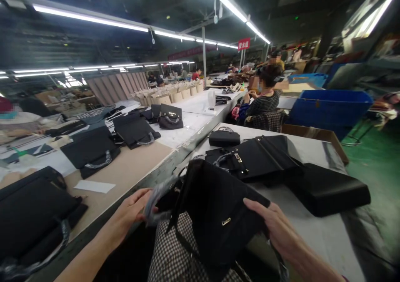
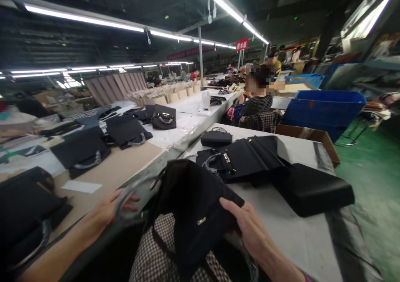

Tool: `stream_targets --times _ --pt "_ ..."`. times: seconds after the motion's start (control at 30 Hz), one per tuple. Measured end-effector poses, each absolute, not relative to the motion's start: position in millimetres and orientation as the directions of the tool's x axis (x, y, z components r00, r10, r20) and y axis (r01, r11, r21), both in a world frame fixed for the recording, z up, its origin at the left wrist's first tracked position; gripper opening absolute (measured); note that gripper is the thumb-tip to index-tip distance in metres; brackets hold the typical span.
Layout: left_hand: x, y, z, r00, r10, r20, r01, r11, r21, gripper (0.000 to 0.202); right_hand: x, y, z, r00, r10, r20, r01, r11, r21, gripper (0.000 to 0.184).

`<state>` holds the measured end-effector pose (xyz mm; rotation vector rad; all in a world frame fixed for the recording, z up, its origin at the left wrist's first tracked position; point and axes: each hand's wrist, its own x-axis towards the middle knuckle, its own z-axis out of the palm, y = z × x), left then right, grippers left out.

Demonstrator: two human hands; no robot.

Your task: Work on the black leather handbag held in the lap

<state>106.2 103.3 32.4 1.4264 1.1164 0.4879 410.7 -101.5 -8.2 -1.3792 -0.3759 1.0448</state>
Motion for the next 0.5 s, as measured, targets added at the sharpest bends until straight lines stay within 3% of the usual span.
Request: stream_targets --times 0.13,0.3,0.43,0.5 --pt "91 98 2 0.455 0.793 -0.405 0.339 0.267 0.902 0.053 439 -92 -12 0.636 0.691 -0.343 -0.441 -0.04 -0.897 0.028" --pt "88 90 -20 0.43 0.775 -0.463 0.286 0.37 0.884 0.054 462 -86 -6 0.739 0.617 -0.269 -0.392 0.07 -0.917 0.031" --pt "116 80 -28 0.44 0.8 -0.407 0.223 0.342 0.913 0.055 454 -92 5 0.716 0.628 -0.305 -0.415 0.032 -0.909 0.03" --pt "133 76 -33 0.408 0.843 -0.351 0.095 0.344 0.934 0.061 442 -96 9 0.695 0.62 -0.364 -0.457 -0.009 -0.889 0.029"
